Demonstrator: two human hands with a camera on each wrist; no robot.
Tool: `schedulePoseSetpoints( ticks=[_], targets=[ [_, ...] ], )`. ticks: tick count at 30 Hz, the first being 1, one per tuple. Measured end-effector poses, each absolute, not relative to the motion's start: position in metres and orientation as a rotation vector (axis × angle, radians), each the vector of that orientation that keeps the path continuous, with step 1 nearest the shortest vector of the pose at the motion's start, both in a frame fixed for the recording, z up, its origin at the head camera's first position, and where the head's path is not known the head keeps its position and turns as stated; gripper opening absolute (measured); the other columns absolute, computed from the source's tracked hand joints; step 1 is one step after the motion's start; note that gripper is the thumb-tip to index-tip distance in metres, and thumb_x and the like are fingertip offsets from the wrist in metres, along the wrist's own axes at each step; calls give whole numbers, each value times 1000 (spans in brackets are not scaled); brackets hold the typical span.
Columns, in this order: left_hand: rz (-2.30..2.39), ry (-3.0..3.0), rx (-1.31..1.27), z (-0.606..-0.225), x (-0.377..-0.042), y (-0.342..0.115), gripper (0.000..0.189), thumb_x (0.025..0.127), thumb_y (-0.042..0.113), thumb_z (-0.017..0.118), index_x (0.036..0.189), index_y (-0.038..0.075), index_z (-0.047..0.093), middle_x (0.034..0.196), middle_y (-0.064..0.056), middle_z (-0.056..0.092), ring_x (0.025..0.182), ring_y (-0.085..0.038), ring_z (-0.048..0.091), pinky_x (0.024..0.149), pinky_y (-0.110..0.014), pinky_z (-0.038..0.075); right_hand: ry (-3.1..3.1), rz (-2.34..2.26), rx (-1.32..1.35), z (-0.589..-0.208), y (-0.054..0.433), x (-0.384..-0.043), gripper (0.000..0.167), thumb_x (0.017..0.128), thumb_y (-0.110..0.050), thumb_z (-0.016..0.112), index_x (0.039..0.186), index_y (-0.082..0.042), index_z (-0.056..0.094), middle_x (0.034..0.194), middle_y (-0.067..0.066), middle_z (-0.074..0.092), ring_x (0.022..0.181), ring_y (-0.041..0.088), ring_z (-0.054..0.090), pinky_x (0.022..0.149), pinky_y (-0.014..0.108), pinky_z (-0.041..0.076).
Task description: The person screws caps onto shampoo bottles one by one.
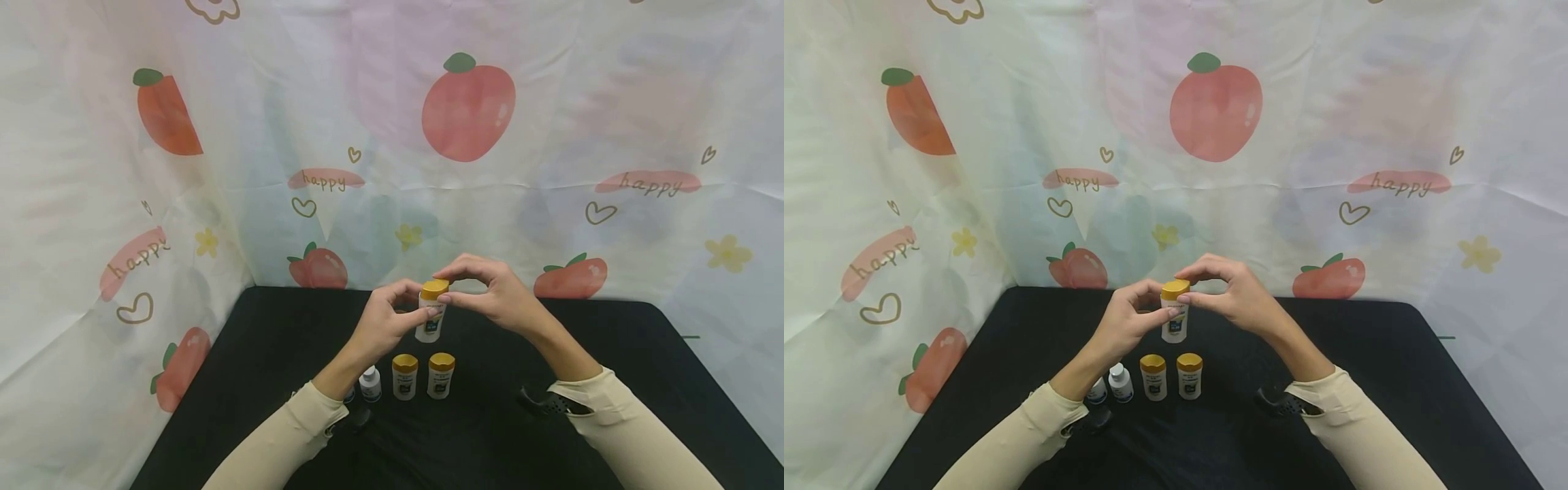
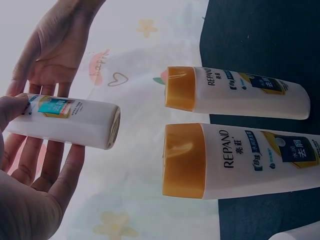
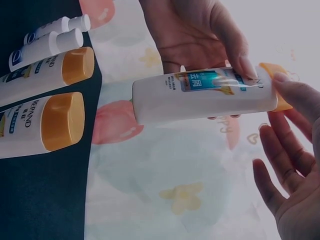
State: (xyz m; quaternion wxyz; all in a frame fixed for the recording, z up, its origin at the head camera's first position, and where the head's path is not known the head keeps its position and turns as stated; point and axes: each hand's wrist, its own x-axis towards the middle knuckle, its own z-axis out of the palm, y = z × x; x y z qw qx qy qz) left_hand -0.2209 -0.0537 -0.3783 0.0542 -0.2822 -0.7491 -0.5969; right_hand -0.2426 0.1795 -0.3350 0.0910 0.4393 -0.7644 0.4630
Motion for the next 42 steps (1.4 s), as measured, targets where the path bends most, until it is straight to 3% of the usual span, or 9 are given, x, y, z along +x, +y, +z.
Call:
schedulePoseSetpoints(
  ticks=[6,14,23,32,42],
  targets=[
    [-1818,-2264,-870,-379,-221,-53,21,92,19,78,112,16,71,103,1,70,100,-14,65,88,-43,53,-2293,1373,1273,-335,178,-243,36,85,2,79,114,-18,71,110,-2,66,106,15,65,100,30,50],
    [-1798,-2273,-863,-380,-221,-51,20,92,19,77,110,15,71,103,1,70,97,-14,65,83,-36,54,-2320,1380,1219,-336,175,-242,32,83,0,82,107,-17,68,106,-1,65,104,17,65,98,27,50],
    [-1801,-2281,-813,-380,-223,-55,20,92,20,78,109,15,71,103,2,70,100,-13,66,93,-42,52,-2331,1398,1207,-336,180,-240,31,89,-4,78,115,-20,71,104,-3,65,99,14,63,97,28,50],
    [-1790,-2276,-824,-381,-224,-53,20,92,18,78,110,13,71,101,1,71,99,-12,67,94,-41,52,-2366,1409,1101,-338,175,-239,25,88,-5,79,109,-17,70,89,-2,64,99,13,64,94,30,50],
    [-1777,-2275,-834,-381,-223,-52,19,92,20,78,109,16,72,100,2,71,98,-11,67,91,-40,53,-2366,1395,1072,-340,168,-238,19,85,4,78,99,-7,69,85,6,63,89,15,61,86,34,50]
  ],
)
